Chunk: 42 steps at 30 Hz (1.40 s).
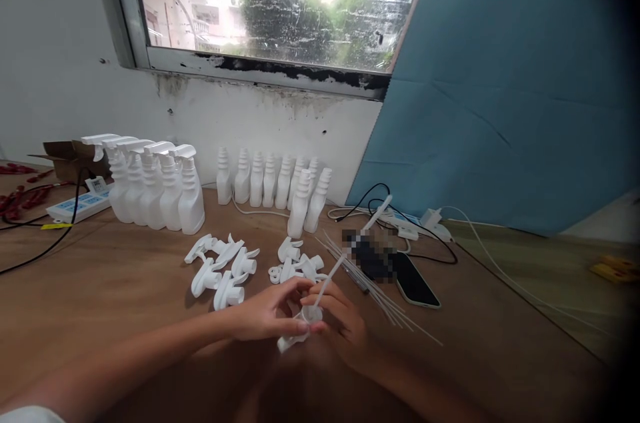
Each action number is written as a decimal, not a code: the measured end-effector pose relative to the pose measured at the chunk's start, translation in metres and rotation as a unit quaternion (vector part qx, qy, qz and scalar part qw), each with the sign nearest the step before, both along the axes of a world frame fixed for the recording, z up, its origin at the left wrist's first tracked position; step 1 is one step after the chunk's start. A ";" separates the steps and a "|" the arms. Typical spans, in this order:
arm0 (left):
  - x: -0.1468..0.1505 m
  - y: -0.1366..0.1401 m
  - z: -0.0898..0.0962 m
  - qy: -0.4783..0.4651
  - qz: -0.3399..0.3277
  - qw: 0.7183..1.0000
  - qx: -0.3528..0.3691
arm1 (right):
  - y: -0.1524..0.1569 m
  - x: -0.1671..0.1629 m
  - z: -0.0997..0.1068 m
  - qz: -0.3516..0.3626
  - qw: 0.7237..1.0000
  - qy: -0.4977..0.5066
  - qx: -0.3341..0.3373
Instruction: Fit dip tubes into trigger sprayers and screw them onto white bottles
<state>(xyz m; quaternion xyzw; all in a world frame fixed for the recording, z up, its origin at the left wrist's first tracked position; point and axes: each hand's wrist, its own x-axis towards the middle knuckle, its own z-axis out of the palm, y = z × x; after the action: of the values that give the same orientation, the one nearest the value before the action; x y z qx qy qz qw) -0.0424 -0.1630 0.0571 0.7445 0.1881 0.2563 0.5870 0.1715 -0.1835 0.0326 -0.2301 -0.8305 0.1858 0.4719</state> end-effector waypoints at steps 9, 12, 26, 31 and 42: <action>0.006 0.100 0.025 0.041 0.262 0.954 0.142 | -0.011 0.049 -0.005 -0.078 0.967 0.024 -0.240; 0.020 0.157 0.030 0.018 0.356 0.922 0.150 | -0.012 0.051 -0.010 -0.086 0.949 0.026 -0.303; 0.046 0.192 0.051 -0.032 0.411 0.866 0.284 | -0.009 0.054 -0.004 -0.066 0.916 0.151 -0.367; 0.017 0.172 0.064 -0.006 0.388 0.770 0.506 | -0.009 0.056 0.000 -0.051 0.919 0.188 -0.344; 0.008 0.152 0.061 0.078 0.366 0.694 0.615 | -0.009 0.051 -0.004 -0.036 0.901 0.171 -0.398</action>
<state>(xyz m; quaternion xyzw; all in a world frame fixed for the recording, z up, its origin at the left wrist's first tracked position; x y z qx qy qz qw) -0.0342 -0.0107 0.1183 0.8290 0.2913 0.4501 -0.1592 0.2223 -0.1927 0.0286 -0.3929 -0.5850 0.5201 0.4826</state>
